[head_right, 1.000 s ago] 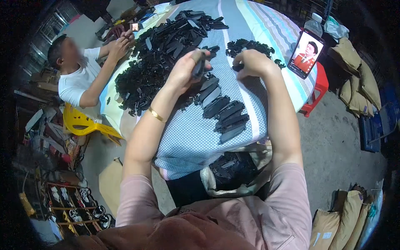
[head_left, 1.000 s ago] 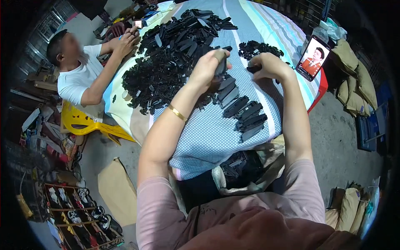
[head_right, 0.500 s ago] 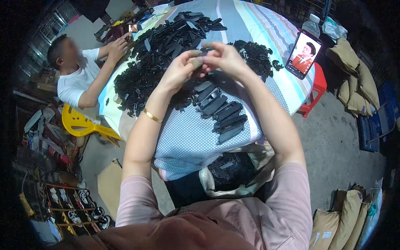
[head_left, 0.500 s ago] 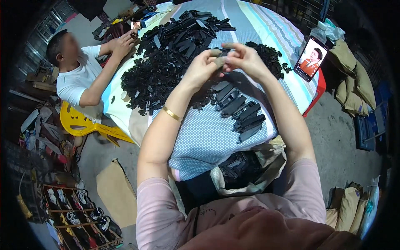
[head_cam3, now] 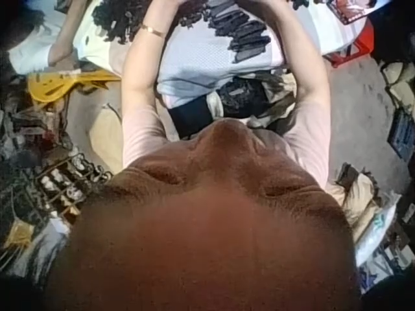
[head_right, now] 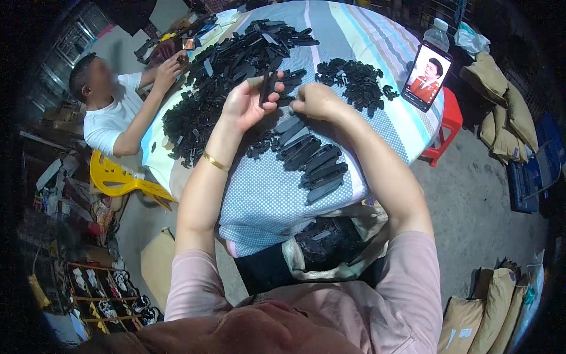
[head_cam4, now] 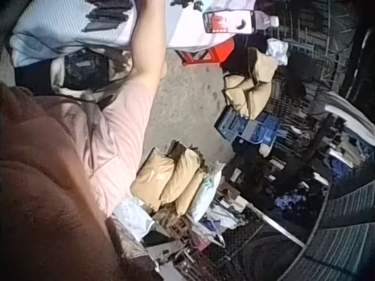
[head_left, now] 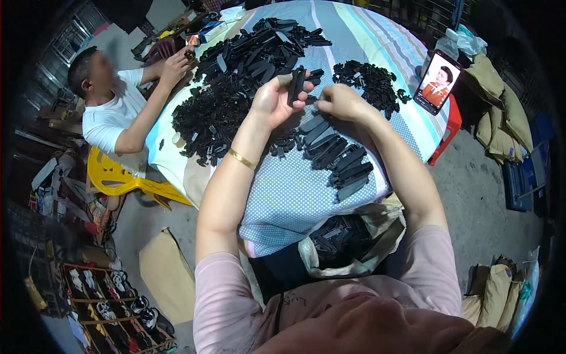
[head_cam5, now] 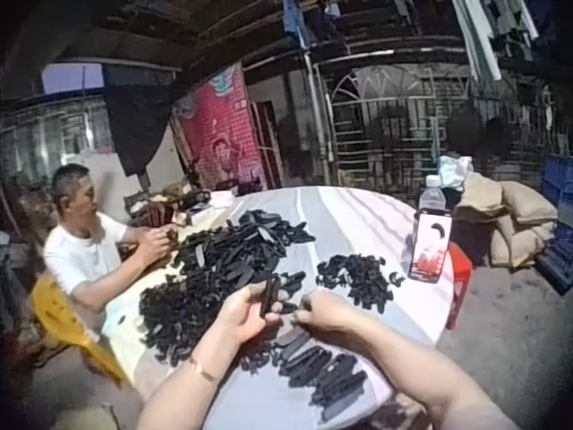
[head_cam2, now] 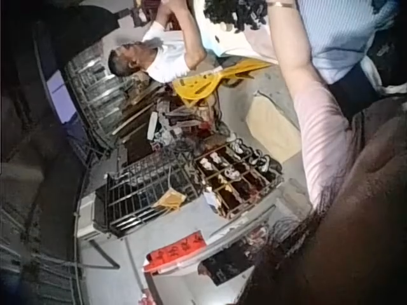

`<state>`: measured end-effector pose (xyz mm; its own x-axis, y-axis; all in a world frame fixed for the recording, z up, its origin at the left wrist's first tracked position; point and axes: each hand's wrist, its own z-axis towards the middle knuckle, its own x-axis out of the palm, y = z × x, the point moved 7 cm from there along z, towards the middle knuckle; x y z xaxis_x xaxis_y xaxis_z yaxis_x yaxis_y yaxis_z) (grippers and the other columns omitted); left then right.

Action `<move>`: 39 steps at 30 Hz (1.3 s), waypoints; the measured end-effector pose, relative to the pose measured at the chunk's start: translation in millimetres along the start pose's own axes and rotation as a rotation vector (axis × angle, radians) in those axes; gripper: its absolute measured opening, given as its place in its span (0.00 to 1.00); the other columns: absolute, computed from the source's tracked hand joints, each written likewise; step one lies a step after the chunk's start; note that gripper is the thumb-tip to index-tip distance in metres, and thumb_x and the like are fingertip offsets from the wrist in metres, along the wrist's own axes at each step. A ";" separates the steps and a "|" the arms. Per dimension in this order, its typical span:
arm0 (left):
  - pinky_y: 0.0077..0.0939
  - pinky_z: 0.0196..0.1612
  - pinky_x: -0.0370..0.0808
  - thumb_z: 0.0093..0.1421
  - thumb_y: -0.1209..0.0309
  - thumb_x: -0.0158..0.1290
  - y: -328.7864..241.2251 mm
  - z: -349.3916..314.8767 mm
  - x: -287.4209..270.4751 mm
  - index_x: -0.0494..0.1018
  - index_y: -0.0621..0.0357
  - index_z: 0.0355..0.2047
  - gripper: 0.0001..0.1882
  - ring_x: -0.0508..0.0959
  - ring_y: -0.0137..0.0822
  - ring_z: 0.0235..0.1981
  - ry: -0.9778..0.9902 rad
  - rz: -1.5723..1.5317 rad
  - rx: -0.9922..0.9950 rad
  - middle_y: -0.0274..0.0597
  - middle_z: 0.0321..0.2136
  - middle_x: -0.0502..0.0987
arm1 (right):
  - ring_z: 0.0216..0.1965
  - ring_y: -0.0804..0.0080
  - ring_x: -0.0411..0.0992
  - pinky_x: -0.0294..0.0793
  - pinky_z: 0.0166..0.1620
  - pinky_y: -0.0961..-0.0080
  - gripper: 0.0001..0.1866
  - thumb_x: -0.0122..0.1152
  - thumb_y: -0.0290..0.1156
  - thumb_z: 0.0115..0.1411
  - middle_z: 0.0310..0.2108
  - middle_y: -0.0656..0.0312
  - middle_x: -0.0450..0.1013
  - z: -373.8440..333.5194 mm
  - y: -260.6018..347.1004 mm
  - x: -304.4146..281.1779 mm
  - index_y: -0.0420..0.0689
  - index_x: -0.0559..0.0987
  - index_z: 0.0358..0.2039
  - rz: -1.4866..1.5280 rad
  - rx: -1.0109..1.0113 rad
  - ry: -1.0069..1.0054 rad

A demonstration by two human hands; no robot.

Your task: Assembling small black plastic hardware components by snapping them together at a table.

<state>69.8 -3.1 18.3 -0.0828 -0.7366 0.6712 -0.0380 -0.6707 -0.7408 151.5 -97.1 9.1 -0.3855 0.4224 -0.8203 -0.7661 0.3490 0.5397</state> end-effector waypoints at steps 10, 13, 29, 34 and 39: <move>0.15 0.31 0.70 0.46 0.76 0.56 -21.1 -12.5 22.3 0.66 0.63 0.49 0.27 0.71 0.23 0.26 -0.270 1.499 0.341 0.32 0.29 0.73 | 0.27 0.80 0.71 0.72 0.32 0.83 0.11 0.60 0.26 0.53 0.25 0.64 0.73 -13.8 20.5 -50.7 0.37 0.75 0.37 0.599 -0.195 -0.312; 0.17 0.32 0.71 0.45 0.80 0.57 -24.1 -13.9 30.3 0.67 0.64 0.48 0.26 0.73 0.24 0.30 -0.284 1.221 0.395 0.34 0.32 0.73 | 0.34 0.77 0.73 0.73 0.39 0.82 0.12 0.59 0.24 0.52 0.33 0.61 0.74 -15.7 28.4 -47.9 0.38 0.77 0.38 0.468 -0.302 -0.336; 0.24 0.35 0.75 0.58 0.66 0.51 -13.0 -3.4 6.1 0.68 0.61 0.43 0.15 0.74 0.26 0.32 -0.194 0.440 0.325 0.35 0.33 0.74 | 0.26 0.67 0.72 0.73 0.29 0.75 0.09 0.61 0.23 0.45 0.25 0.58 0.71 -44.7 72.8 -50.9 0.40 0.77 0.30 -0.119 -0.547 -0.658; 0.19 0.31 0.71 0.59 0.67 0.49 -19.2 -6.8 7.0 0.69 0.65 0.39 0.13 0.74 0.25 0.30 -0.335 0.713 0.447 0.36 0.29 0.74 | 0.26 0.64 0.72 0.72 0.29 0.74 0.10 0.61 0.24 0.45 0.26 0.56 0.70 -40.1 69.8 -44.2 0.39 0.76 0.31 -0.002 -0.549 -0.533; 0.29 0.32 0.70 0.58 0.66 0.46 -30.8 -11.5 13.3 0.68 0.68 0.36 0.14 0.74 0.37 0.27 -0.523 1.292 0.763 0.47 0.25 0.75 | 0.24 0.58 0.70 0.71 0.28 0.69 0.08 0.58 0.28 0.48 0.24 0.53 0.69 -38.9 74.2 -35.1 0.38 0.73 0.29 -0.096 -0.548 -0.502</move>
<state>58.5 8.8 49.7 0.6809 -0.6598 -0.3179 0.2834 0.6377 -0.7163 88.2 -118.6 70.6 -0.1230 0.7878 -0.6036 -0.9816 -0.0070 0.1908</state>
